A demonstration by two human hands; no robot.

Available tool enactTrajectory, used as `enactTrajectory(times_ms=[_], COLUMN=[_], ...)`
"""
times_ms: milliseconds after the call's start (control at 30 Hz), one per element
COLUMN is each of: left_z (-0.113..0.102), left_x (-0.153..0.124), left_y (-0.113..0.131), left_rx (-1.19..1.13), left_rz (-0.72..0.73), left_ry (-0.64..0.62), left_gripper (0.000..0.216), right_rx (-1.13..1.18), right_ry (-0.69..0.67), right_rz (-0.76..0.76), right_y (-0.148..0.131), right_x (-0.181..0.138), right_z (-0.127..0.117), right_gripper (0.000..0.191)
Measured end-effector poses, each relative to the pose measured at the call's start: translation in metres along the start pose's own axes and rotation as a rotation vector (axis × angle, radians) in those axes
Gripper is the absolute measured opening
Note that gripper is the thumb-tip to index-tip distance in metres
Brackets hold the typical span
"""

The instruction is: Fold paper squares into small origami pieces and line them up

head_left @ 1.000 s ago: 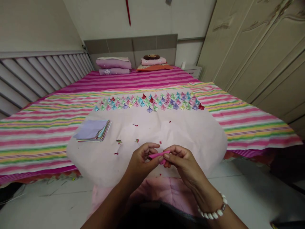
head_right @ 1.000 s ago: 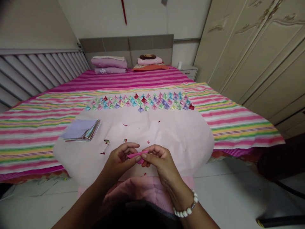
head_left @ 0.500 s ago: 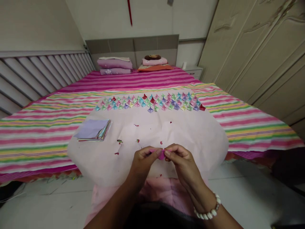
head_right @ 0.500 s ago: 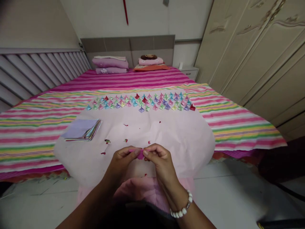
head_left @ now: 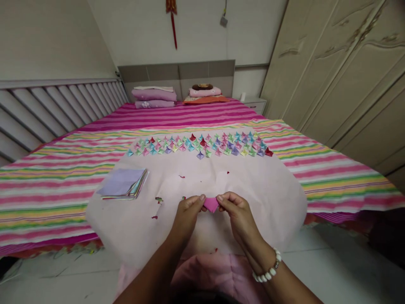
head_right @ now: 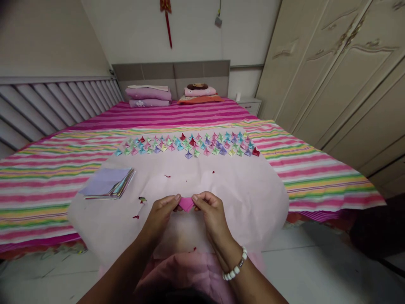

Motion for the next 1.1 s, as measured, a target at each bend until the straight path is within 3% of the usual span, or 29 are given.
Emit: enactTrajectory(times_ms=[267, 367, 700, 933, 1100], left_z=[-0.003, -0.010, -0.035, -0.046, -0.049], left_x=[0.041, 0.066, 0.146, 0.181, 0.193], left_y=[0.002, 0.004, 0.009, 0.000, -0.016], left_rx=[-0.215, -0.293, -0.377, -0.363, -0.373], left_rz=[-0.056, -0.017, 0.152, 0.141, 0.094], left_ry=[-0.081, -0.022, 0.063, 0.117, 0.142], left_gripper=[0.039, 0.047, 0.022, 0.026, 0.027], right_rx=[0.077, 0.103, 0.180, 0.113, 0.064], right_ry=[0.046, 0.024, -0.107, -0.153, -0.169], right_rz=[0.008, -0.035, -0.005, 0.083, 0.110], right_y=[0.006, 0.005, 0.011, 0.015, 0.033], right_x=[0.040, 0.060, 0.131, 0.169, 0.183], right_z=[0.008, 0.016, 0.050, 0.066, 0.064], right_gripper=[0.022, 0.020, 0.020, 0.026, 0.029])
Point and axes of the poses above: each hand's wrist, its own x-axis towards the middle knuckle, its own z-axis out of the palm, y = z × x, the point moved 5 cm from there along x, towards the middle knuckle, and after that the axes turned 3 degrees about -z, right-handed, at the moved point
